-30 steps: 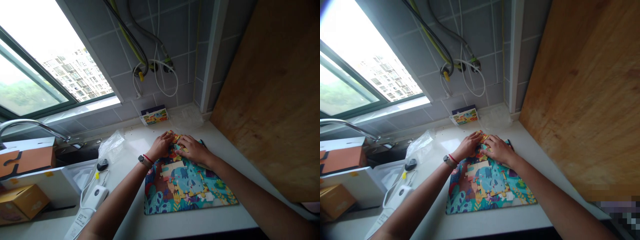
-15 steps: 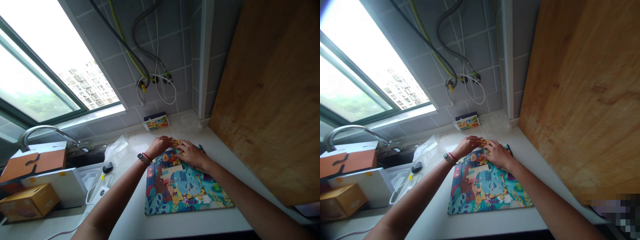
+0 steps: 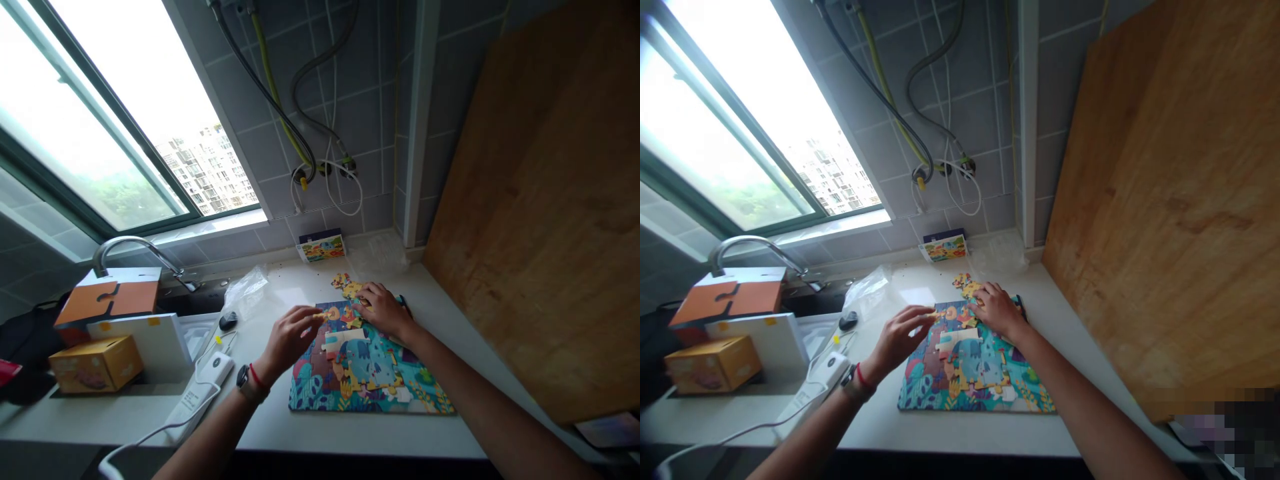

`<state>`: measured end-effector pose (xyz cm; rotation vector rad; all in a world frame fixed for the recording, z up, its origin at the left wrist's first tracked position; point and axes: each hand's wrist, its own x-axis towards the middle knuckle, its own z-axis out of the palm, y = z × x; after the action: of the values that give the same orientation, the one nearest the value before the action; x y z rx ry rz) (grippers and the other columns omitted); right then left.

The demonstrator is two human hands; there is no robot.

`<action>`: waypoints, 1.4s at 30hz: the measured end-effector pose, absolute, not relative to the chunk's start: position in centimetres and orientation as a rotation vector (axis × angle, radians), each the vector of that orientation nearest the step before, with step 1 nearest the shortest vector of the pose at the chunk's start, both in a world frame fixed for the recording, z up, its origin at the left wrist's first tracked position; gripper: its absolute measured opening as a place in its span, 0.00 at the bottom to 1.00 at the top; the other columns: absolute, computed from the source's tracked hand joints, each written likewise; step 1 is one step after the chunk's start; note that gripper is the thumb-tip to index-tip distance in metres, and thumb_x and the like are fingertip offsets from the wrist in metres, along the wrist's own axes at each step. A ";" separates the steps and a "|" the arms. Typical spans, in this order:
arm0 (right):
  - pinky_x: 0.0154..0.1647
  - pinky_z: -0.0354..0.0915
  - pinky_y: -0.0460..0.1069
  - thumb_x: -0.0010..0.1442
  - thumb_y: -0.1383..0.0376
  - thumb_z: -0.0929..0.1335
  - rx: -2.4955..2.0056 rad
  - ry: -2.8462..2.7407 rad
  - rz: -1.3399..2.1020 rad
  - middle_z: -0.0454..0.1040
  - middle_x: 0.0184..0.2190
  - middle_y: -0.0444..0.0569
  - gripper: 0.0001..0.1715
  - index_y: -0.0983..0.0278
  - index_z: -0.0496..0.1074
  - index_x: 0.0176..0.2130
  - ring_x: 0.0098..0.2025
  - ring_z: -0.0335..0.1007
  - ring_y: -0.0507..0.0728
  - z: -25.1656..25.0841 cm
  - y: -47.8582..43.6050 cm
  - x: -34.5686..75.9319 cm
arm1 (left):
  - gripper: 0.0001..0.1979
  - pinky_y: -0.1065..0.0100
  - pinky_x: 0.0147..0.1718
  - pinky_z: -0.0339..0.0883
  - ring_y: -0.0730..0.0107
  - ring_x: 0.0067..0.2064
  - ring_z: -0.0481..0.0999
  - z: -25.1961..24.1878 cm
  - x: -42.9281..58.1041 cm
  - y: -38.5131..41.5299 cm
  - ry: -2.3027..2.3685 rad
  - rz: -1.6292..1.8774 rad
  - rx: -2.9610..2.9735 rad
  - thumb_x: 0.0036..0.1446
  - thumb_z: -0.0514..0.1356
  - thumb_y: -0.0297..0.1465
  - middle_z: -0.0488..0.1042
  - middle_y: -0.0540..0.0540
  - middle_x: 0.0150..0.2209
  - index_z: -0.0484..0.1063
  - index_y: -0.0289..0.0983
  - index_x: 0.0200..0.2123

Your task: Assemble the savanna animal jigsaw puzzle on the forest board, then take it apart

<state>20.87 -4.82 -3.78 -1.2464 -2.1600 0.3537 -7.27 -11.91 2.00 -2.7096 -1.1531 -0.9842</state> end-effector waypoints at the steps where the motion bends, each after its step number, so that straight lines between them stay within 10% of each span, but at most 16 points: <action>1: 0.58 0.68 0.57 0.68 0.59 0.71 -1.244 -2.156 0.351 0.78 0.48 0.55 0.14 0.64 0.80 0.48 0.53 0.73 0.63 -3.8 -4.8 20.9 | 0.09 0.61 0.45 0.82 0.63 0.47 0.83 1.1 -7.9 -13.6 -1.174 -0.969 -2.713 0.71 0.60 0.29 0.84 0.44 0.47 0.81 0.43 0.47; 11: 0.57 0.69 0.62 0.69 0.60 0.65 -1.135 -1.987 0.236 0.79 0.44 0.54 0.14 0.60 0.80 0.43 0.51 0.73 0.65 -2.7 -4.8 21.8 | 0.06 0.54 0.53 0.80 0.57 0.56 0.80 -5.0 -10.4 -19.4 -1.501 -1.130 -2.650 0.68 0.64 0.31 0.81 0.40 0.53 0.82 0.42 0.45; 20: 0.55 0.73 0.64 0.71 0.64 0.63 -0.921 -2.122 0.271 0.79 0.41 0.54 0.15 0.57 0.80 0.45 0.48 0.76 0.65 -1.2 -14.2 17.8 | 0.23 0.39 0.65 0.67 0.43 0.71 0.65 -5.6 -11.5 -18.4 -1.718 -0.993 -2.678 0.63 0.67 0.32 0.72 0.39 0.66 0.74 0.40 0.61; 25: 0.63 0.71 0.69 0.68 0.63 0.67 -0.951 -2.293 0.350 0.77 0.56 0.56 0.15 0.55 0.80 0.51 0.61 0.72 0.70 -3.8 -16.9 15.2 | 0.20 0.50 0.65 0.69 0.50 0.65 0.74 -4.6 -11.5 -16.9 -1.522 -0.974 -2.805 0.62 0.69 0.35 0.78 0.41 0.61 0.77 0.41 0.57; 42: 0.65 0.70 0.65 0.69 0.62 0.66 -1.101 -2.355 0.326 0.77 0.55 0.57 0.16 0.57 0.81 0.51 0.60 0.72 0.68 -3.7 -17.1 14.8 | 0.09 0.55 0.57 0.71 0.54 0.56 0.76 -5.3 -10.7 -17.0 -1.606 -1.137 -2.636 0.65 0.68 0.37 0.80 0.43 0.53 0.83 0.44 0.46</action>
<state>14.80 -17.12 -3.71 -1.1006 -2.3547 0.3256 -10.70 -17.03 -5.34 -2.6360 -1.6065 -1.1374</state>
